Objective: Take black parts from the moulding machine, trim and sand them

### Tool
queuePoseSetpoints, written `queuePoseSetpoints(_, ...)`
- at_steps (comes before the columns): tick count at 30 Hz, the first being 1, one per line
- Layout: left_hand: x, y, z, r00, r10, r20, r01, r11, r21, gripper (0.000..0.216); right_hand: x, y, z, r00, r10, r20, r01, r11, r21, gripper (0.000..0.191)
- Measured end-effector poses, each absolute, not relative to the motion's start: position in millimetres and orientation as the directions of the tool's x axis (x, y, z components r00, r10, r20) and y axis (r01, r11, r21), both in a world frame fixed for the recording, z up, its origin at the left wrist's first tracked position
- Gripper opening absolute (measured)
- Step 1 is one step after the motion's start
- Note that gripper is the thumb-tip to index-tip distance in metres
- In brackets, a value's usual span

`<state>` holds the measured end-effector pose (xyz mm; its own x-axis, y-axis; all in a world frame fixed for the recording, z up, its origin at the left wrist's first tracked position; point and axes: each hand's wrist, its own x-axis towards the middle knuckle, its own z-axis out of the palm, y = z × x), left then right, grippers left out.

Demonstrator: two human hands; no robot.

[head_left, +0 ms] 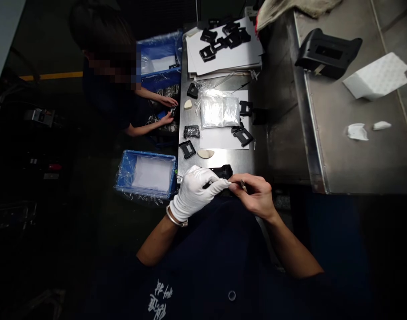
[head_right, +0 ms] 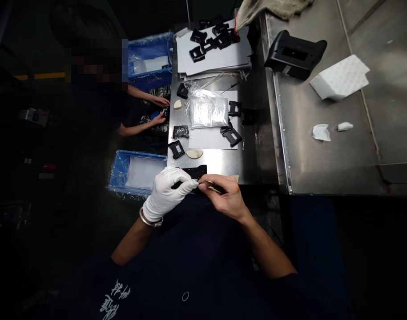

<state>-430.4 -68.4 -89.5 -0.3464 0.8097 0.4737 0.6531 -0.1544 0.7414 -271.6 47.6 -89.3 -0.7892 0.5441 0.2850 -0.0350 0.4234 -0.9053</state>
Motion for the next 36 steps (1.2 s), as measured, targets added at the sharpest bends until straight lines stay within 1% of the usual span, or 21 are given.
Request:
queuePoseSetpoints(3, -429, -68, -93, -0.350, 0.795, 0.495, 0.661, -0.164, 0.732, 0.023, -271, 47, -91, -0.793, 0.549, 0.265, -0.020, 0.411, -0.911, 0.011)
queuePoseSetpoints(6, -428, -68, -96, -0.349, 0.792, 0.501, 0.670, -0.163, 0.724, 0.032, -271, 47, -92, -0.793, 0.552, 0.258, -0.021, 0.399, -0.917, 0.009)
queuePoseSetpoints(10, -426, -68, -96, -0.386, 0.796, 0.466, 0.638, -0.135, 0.758, 0.032, -271, 45, -92, -0.797, 0.553, 0.242, -0.030, 0.365, -0.931, 0.008)
queuePoseSetpoints(15, -424, -67, -96, -0.371, 0.803, 0.466, 0.648, -0.135, 0.749, 0.036, -270, 44, -94, -0.793, 0.572, 0.208, -0.016, 0.322, -0.947, 0.006)
queuePoseSetpoints(19, -422, -67, -97, -0.396, 0.809, 0.435, 0.618, -0.115, 0.777, 0.033, -269, 45, -97, -0.787, 0.594, 0.167, 0.006, 0.277, -0.961, 0.002)
queuePoseSetpoints(21, -421, -66, -98, -0.396, 0.813, 0.427, 0.625, -0.103, 0.774, 0.033, -268, 45, -98, -0.781, 0.608, 0.140, 0.027, 0.257, -0.966, 0.004)
queuePoseSetpoints(24, -418, -66, -99, -0.403, 0.808, 0.431, 0.641, -0.087, 0.762, 0.038, -267, 44, -98, -0.784, 0.609, 0.120, 0.039, 0.242, -0.969, 0.007)
queuePoseSetpoints(28, -415, -66, -99, -0.438, 0.801, 0.409, 0.624, -0.056, 0.779, 0.038, -266, 43, -96, -0.791, 0.606, 0.083, 0.055, 0.206, -0.977, 0.008)
queuePoseSetpoints(32, -414, -67, -101, -0.428, 0.818, 0.385, 0.633, -0.033, 0.774, 0.043, -265, 43, -95, -0.790, 0.609, 0.074, 0.073, 0.213, -0.974, 0.013)
queuePoseSetpoints(34, -413, -68, -101, -0.424, 0.830, 0.362, 0.618, -0.028, 0.786, 0.044, -266, 44, -95, -0.789, 0.610, 0.073, 0.074, 0.213, -0.974, 0.015)
queuePoseSetpoints(36, -413, -68, -101, -0.426, 0.840, 0.336, 0.575, -0.036, 0.818, 0.040, -266, 43, -95, -0.794, 0.604, 0.069, 0.066, 0.198, -0.978, 0.015)
